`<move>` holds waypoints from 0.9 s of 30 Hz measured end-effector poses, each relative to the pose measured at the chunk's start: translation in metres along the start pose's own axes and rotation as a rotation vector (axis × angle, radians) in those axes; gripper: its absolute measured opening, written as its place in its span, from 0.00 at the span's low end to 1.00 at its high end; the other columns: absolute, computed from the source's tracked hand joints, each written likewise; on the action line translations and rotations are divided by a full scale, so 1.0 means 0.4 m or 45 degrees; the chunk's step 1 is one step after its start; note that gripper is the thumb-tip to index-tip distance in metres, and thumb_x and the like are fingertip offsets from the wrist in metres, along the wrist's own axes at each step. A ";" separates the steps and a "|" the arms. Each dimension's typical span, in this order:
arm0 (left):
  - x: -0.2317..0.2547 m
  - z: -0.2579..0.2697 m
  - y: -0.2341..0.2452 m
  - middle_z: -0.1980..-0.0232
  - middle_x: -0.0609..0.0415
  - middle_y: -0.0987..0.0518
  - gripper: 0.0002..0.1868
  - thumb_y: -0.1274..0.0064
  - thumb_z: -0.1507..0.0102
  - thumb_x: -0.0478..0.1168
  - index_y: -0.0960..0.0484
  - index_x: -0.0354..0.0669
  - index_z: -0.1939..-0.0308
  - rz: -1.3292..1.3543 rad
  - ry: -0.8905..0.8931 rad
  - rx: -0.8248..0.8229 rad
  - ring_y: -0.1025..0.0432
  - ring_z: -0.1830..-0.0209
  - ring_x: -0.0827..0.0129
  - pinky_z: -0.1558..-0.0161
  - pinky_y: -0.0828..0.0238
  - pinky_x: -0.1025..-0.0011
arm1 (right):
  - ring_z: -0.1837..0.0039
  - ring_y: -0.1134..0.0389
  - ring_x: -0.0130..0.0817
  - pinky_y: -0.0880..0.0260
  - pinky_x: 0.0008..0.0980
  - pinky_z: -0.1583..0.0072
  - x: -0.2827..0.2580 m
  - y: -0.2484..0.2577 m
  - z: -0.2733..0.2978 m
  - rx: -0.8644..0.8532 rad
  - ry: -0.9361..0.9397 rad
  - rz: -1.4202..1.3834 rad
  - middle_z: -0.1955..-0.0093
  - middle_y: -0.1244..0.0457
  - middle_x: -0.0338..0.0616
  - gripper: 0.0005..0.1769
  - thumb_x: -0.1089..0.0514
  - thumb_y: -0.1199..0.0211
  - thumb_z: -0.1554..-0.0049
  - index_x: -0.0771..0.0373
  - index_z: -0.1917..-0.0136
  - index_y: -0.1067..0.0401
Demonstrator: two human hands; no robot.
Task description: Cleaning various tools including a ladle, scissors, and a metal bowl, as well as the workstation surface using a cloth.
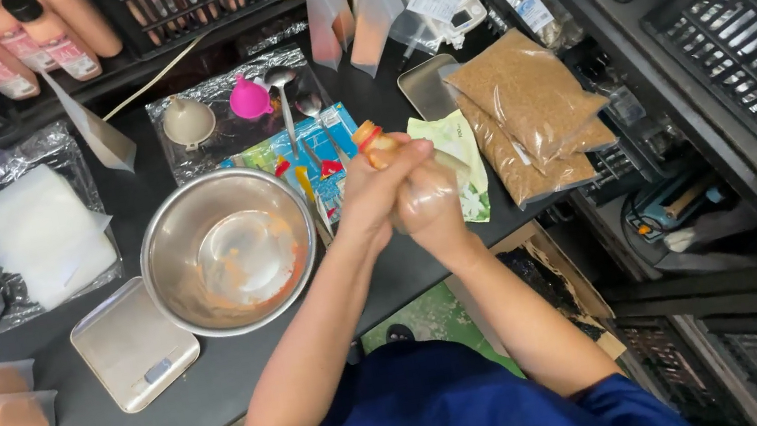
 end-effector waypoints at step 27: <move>0.039 0.050 -0.064 0.56 0.48 0.16 0.24 0.27 0.46 0.39 0.20 0.33 0.51 -0.049 -0.147 -0.301 0.21 0.59 0.72 0.54 0.23 0.73 | 0.45 0.38 0.20 0.32 0.24 0.40 -0.080 0.046 0.011 0.169 -0.765 -1.524 0.48 0.36 0.38 0.13 0.66 0.34 0.41 0.67 0.43 0.27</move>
Point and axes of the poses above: each hand's wrist, its own z-axis away from the middle knuckle, its own y-axis out of the back of the hand, x = y × z, the point moved 4 cm from there along -z, towards the middle knuckle
